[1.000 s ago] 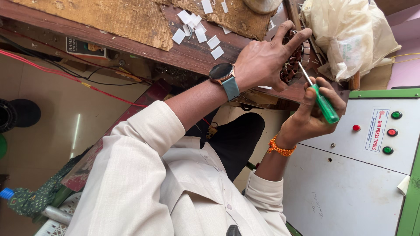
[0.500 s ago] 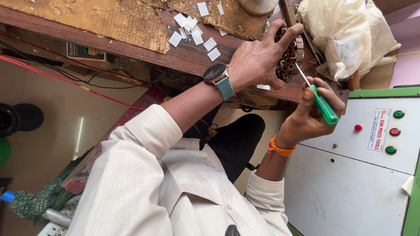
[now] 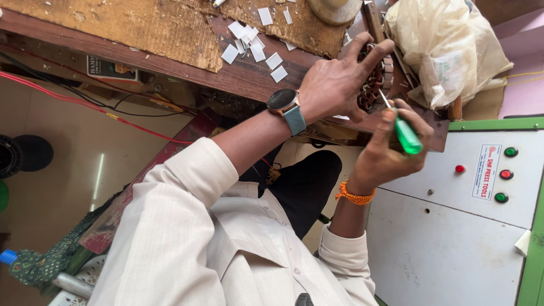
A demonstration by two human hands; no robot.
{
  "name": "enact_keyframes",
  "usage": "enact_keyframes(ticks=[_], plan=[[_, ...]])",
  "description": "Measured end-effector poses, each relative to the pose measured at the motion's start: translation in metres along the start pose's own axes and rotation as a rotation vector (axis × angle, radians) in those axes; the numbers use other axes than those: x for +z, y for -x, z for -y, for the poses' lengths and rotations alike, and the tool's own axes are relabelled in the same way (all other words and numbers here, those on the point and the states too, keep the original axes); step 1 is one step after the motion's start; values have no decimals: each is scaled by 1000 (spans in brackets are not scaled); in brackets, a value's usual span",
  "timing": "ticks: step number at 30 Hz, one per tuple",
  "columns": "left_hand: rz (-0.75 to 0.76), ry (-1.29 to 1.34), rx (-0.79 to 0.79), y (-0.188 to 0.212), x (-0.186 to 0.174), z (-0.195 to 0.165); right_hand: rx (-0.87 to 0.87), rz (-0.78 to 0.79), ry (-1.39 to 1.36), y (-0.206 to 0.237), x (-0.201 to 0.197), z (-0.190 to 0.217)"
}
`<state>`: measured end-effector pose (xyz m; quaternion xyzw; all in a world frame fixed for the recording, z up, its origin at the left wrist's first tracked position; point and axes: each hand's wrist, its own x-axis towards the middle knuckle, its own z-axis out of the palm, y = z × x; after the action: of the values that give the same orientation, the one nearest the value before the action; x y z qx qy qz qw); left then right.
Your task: The person uses a green-handled screwdriver to pry and adjust small white insulating pieces between copper windings on a cylindrical stator core. They rotate the stator to access different slots and continue inserting or seating the pieces throughout the clip.
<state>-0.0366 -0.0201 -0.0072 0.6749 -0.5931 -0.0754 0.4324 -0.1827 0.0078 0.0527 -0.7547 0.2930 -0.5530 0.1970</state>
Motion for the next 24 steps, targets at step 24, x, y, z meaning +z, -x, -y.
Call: enact_keyframes(ticks=[24], plan=[[295, -89, -79, -10, 3, -9, 118, 69, -55, -56, -10, -18]])
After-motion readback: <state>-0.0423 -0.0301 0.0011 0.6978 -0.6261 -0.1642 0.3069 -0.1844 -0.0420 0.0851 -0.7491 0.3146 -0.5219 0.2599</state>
